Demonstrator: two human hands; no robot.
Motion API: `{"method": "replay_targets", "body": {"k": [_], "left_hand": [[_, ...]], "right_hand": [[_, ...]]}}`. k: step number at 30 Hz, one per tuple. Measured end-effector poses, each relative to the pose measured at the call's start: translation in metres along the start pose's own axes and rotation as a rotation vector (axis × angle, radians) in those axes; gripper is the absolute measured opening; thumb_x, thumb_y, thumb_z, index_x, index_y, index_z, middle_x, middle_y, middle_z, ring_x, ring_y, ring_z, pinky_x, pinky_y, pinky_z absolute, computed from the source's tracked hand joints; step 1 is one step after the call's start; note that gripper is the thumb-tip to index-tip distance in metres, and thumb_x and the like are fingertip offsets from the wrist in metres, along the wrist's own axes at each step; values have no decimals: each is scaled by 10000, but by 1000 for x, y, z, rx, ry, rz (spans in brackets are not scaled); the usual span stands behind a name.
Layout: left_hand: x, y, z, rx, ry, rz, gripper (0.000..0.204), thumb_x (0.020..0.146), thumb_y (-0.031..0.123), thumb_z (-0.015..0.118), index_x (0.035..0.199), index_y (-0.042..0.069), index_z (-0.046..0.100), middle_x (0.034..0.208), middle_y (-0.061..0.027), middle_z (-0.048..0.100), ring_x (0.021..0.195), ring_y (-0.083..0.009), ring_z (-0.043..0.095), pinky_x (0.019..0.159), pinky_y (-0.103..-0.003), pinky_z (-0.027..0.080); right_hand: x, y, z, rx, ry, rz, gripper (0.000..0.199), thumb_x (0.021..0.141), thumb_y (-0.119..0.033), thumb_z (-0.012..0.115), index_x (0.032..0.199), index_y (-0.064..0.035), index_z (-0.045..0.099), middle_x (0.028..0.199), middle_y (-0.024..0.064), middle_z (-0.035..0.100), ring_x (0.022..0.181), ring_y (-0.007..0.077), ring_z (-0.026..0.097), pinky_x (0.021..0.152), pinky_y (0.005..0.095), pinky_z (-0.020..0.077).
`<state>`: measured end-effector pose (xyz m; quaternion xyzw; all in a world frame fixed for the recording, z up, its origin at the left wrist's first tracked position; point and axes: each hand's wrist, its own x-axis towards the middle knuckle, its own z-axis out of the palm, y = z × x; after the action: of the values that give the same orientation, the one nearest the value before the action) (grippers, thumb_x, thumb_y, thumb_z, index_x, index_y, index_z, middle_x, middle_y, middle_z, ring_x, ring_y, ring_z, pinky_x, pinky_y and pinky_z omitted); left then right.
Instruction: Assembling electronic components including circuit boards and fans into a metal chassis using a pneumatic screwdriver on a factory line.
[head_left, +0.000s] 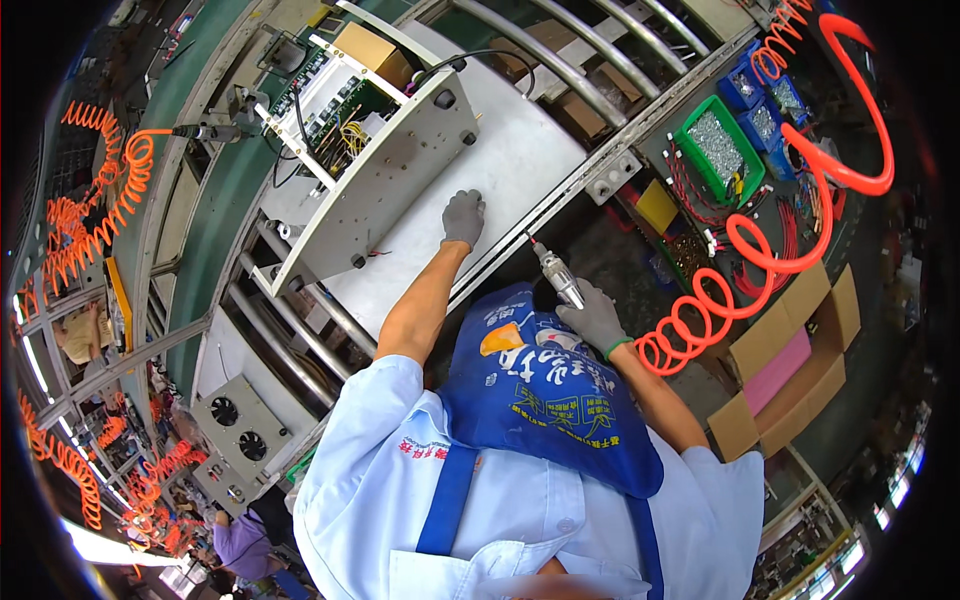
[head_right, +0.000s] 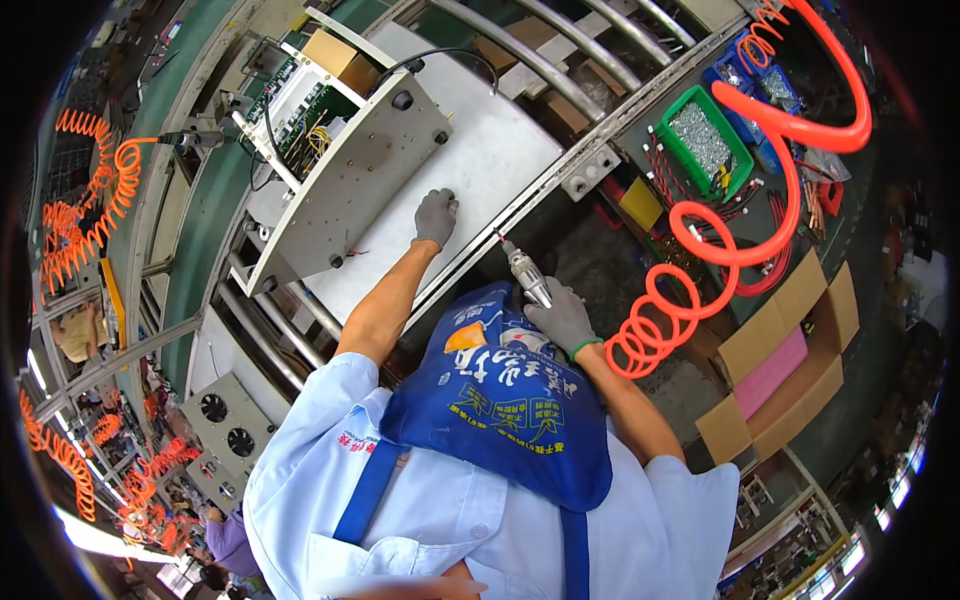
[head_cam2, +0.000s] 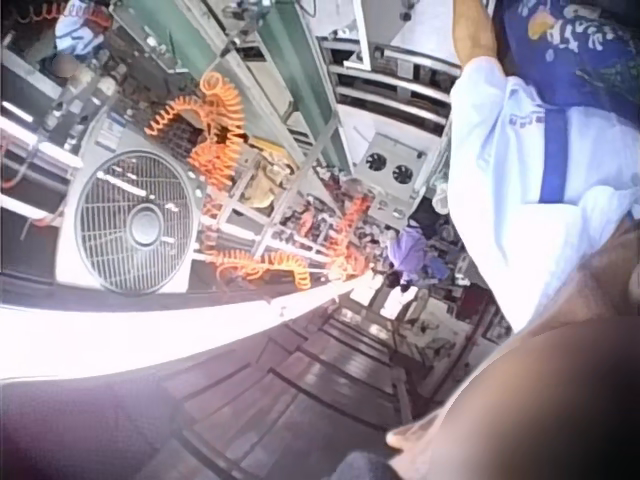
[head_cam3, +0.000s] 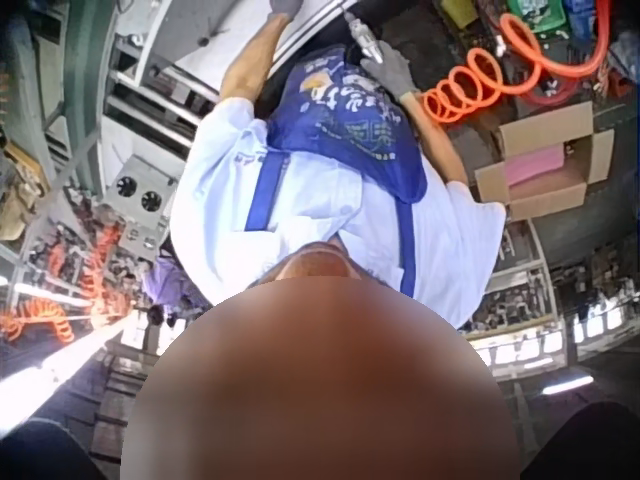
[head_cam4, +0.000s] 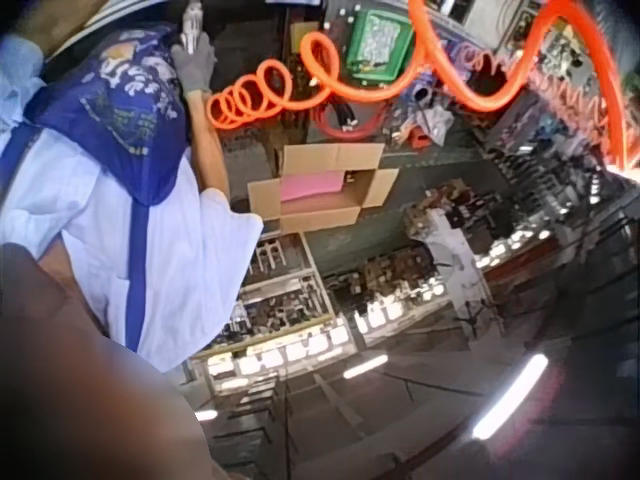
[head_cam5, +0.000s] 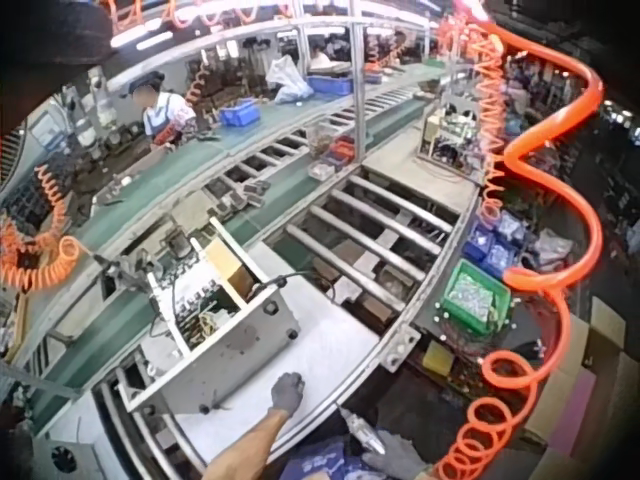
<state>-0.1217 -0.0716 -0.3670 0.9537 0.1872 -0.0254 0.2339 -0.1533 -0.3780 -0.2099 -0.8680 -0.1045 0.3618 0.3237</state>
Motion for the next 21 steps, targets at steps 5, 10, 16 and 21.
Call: {"method": "replay_targets", "body": {"k": [5, 10, 16, 21], "left_hand": [[2, 9, -5, 145, -90, -48, 156, 872, 188, 558, 946, 52, 576, 942, -183, 608, 890, -360, 605, 758, -460, 500], [1, 21, -3, 213, -70, -88, 198, 854, 182, 556, 989, 38, 550, 967, -191, 614, 887, -363, 620, 747, -469, 513], [1, 31, -4, 262, -50, -25, 184, 859, 152, 546, 1001, 37, 535, 967, -202, 615, 880, -365, 627, 741, -471, 519], [-9, 63, -38, -839, -82, -377, 144, 892, 110, 579, 1005, 22, 570, 918, -124, 636, 809, -207, 648, 698, -334, 534]], "right_hand": [[4, -8, -21, 49, 23, -70, 384, 726, -295, 697, 1010, -70, 570, 886, 233, 639, 859, 419, 612, 764, 492, 476], [5, -14, -44, 48, 51, -161, 397, 725, -302, 703, 1016, -67, 570, 876, 231, 645, 847, 420, 624, 749, 495, 486], [-5, -16, -68, 31, -4, -174, 416, 725, -311, 700, 1049, -77, 584, 902, 210, 656, 884, 397, 632, 793, 471, 487], [-7, -25, -78, 36, -20, -194, 441, 719, -308, 708, 1062, -61, 582, 908, 207, 660, 883, 392, 635, 797, 466, 484]]}}
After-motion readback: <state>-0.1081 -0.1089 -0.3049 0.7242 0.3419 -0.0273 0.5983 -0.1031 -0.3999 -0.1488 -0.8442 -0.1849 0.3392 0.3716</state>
